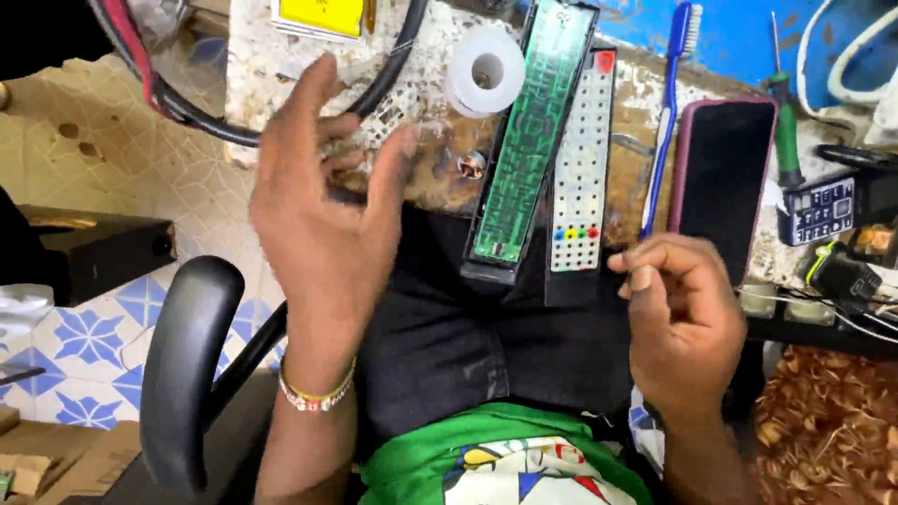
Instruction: The person holds a disassembled remote control and uses a small metal tool to press and adjust the rubber keypad membrane. They repeatedly test the buttons and reposition the membrane while seated at a cluttered electronics workbench.
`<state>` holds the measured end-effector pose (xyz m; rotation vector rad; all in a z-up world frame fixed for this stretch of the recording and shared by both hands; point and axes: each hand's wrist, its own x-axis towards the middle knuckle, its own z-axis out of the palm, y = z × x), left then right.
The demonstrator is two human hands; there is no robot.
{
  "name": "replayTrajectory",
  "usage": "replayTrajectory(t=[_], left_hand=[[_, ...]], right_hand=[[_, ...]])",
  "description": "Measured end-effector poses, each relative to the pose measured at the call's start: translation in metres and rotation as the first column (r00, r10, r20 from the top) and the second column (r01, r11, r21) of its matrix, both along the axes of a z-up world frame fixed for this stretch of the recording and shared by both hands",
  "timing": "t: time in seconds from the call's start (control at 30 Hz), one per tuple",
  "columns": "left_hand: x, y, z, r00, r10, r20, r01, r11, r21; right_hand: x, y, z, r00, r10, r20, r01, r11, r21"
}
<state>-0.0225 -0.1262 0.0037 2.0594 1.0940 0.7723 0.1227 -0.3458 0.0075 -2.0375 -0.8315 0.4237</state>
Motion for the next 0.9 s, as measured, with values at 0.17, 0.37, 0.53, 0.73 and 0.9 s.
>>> replayTrajectory(t=[0.17, 0.37, 0.53, 0.73, 0.9], left_hand=[[-0.019, -0.031, 0.029, 0.986, 0.143, 0.089, -0.141, 0.99, -0.026], [-0.026, -0.059, -0.011, 0.917, -0.37, -0.15, 0.137, 0.644, -0.753], [-0.03, -0.068, -0.058, 0.955, -0.244, 0.17, 0.278, 0.525, -0.804], [-0.019, -0.063, -0.039, 0.909, -0.362, 0.205, 0.345, 0.381, -0.858], [-0.021, -0.073, -0.015, 0.775, -0.607, 0.176, 0.456, 0.344, -0.821]], right_hand=[[-0.025, -0.033, -0.013, 0.985, -0.056, -0.162, 0.042, 0.995, -0.087], [-0.021, -0.031, -0.043, 0.945, -0.015, -0.328, 0.033, 0.998, 0.051], [-0.017, -0.045, -0.055, 0.97, 0.0, -0.243, 0.062, 0.968, 0.245], [-0.028, -0.077, -0.022, 0.987, -0.067, -0.149, 0.098, 0.971, 0.217], [-0.042, -0.096, -0.002, 0.991, -0.048, -0.121, 0.077, 0.967, 0.242]])
